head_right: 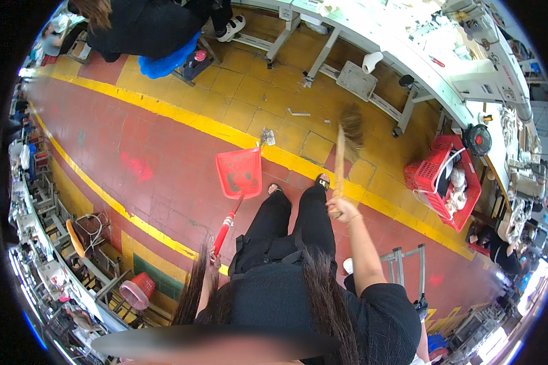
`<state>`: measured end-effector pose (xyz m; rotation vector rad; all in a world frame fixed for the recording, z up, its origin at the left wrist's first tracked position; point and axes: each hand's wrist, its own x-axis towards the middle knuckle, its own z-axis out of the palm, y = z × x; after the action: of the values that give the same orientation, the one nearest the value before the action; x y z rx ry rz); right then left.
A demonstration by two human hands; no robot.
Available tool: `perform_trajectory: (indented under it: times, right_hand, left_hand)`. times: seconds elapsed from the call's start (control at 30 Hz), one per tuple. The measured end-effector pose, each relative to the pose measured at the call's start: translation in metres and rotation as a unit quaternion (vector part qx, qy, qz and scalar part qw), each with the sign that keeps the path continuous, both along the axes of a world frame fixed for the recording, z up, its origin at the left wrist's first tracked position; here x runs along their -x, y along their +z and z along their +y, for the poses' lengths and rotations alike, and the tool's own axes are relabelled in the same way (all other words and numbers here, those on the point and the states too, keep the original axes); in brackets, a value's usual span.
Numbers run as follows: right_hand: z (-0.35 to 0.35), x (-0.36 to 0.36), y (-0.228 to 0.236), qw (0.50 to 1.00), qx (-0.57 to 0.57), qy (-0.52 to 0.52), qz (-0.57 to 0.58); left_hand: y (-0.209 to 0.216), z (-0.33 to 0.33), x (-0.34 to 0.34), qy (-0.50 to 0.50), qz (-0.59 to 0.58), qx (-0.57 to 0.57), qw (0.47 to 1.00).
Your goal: The person sweeps debris on a factory floor using a broom and dustpan. They move around the workspace, sweeping small pieces of material into the dustpan while other workers are visible in the background.
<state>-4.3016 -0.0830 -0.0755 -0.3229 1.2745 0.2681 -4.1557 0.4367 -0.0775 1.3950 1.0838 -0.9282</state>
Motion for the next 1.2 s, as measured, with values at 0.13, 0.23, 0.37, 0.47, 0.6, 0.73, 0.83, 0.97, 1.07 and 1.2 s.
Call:
perform_trajectory:
  times: [0.13, 0.23, 0.37, 0.47, 0.6, 0.73, 0.83, 0.97, 1.07, 1.2]
  right_hand:
    - [0.051, -0.017, 0.028, 0.995, -0.001, 0.097, 0.021]
    - [0.018, -0.015, 0.081, 0.995, -0.048, 0.080, -0.019]
    - [-0.053, -0.009, 0.183, 0.990, 0.005, 0.128, -0.051]
    - [-0.077, -0.021, 0.237, 0.978, 0.094, 0.185, -0.015]
    - [-0.116, -0.072, 0.229, 0.934, 0.242, 0.264, -0.023]
    - [-0.192, -0.162, 0.152, 0.918, 0.298, 0.247, -0.083]
    - [-0.235, -0.248, 0.065, 0.921, 0.295, 0.242, -0.079]
    - [-0.243, -0.326, -0.052, 0.963, 0.193, 0.181, -0.052]
    - [-0.210, -0.322, -0.106, 0.963, 0.146, 0.227, -0.027]
    - [-0.129, -0.266, -0.110, 0.849, 0.271, 0.452, 0.033]
  left_hand:
    - [0.006, 0.000, -0.007, 0.039, 0.108, 0.095, 0.989]
    - [0.016, -0.015, -0.013, 0.041, 0.069, 0.094, 0.992]
    - [0.019, -0.024, -0.021, 0.029, 0.150, 0.094, 0.984]
    - [0.014, -0.030, -0.012, 0.031, 0.106, 0.059, 0.992]
    - [0.024, -0.043, 0.003, 0.074, 0.144, 0.036, 0.986]
    - [0.055, -0.061, 0.017, 0.108, 0.126, -0.008, 0.986]
    - [0.075, -0.078, 0.031, 0.129, 0.071, -0.067, 0.987]
    - [0.097, -0.100, 0.043, 0.204, 0.107, -0.091, 0.969]
    - [0.112, -0.120, 0.042, 0.215, 0.110, -0.064, 0.968]
    - [0.119, -0.151, 0.039, 0.213, 0.100, -0.091, 0.968]
